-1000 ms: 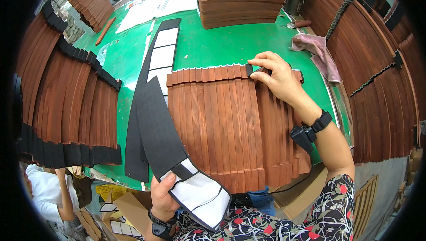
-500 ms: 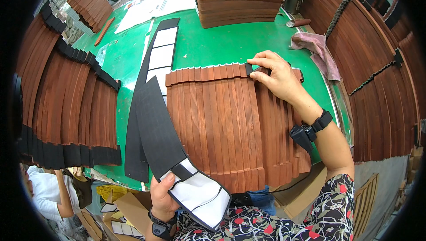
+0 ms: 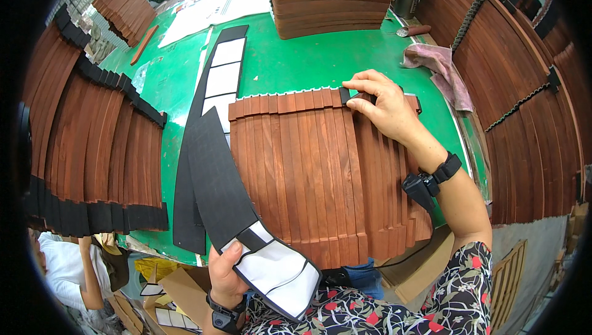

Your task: The recorder is assembling and stacking wooden panels with black edge trim and white labels in a factory setting.

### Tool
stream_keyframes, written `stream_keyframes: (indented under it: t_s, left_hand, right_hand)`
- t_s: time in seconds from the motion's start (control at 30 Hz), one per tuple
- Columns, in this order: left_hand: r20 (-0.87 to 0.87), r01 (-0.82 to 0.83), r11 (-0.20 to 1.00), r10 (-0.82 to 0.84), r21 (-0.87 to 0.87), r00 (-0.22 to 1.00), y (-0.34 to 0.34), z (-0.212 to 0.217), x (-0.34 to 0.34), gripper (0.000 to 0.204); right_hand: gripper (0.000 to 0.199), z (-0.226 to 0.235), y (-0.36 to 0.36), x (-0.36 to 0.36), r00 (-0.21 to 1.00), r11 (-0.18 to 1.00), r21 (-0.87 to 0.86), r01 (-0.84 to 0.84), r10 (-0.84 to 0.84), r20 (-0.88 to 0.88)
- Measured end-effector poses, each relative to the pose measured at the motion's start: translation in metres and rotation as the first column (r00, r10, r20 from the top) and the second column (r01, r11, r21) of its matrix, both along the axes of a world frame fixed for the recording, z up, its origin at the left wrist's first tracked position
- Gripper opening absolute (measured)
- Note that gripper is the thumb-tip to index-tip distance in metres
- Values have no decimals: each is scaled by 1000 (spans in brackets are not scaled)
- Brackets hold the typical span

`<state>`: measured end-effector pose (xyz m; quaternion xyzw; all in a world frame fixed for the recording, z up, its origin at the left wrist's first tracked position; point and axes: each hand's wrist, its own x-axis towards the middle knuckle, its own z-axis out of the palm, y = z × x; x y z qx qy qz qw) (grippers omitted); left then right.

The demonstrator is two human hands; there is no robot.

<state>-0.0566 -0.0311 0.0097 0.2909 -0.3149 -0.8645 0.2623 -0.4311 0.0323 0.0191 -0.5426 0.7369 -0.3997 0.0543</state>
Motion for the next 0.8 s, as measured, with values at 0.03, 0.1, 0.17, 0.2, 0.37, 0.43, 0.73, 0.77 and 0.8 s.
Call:
stream_keyframes:
  t_s: [0.03,0.1,0.17,0.2,0.37,0.43,0.73,0.77,0.8]
  left_hand:
    - [-2,4,1000,-4,1,1000,0,0,0,42]
    - [-4,10,1000,-10,1,1000,0,-1,0,42]
    - [-10,0,1000,0,-10,1000,0,0,-1,41]
    - [-9,-1,1000,0,-11,1000,0,0,-1,41]
    - [-14,-12,1000,12,-14,1000,1,-1,-1,41]
    - [-15,-13,1000,12,-14,1000,1,0,-1,41]
    - [0,-20,1000,20,-21,1000,2,2,-2,41]
    - [6,-21,1000,21,-22,1000,2,2,-1,42]
    - [5,-19,1000,19,-22,1000,2,2,-2,42]
  right_hand:
    - [32,0,0,0,1000,1000,-2,4,-4,7]
    - [32,-1,1,-1,1000,1000,-5,8,-8,14]
    - [31,-1,2,-2,998,999,-48,-6,9,63]
    - [31,-1,1,-2,998,999,-48,-7,10,64]
    - [31,0,-1,0,999,1000,8,14,-15,40]
    - [31,0,0,0,999,1000,5,16,-16,29]
    - [30,-3,-1,-1,999,1000,-3,1,-1,52]
    - [31,-4,-1,-1,998,1000,-8,-1,2,69]
    - [31,-3,-1,-1,998,1000,-7,0,1,68]
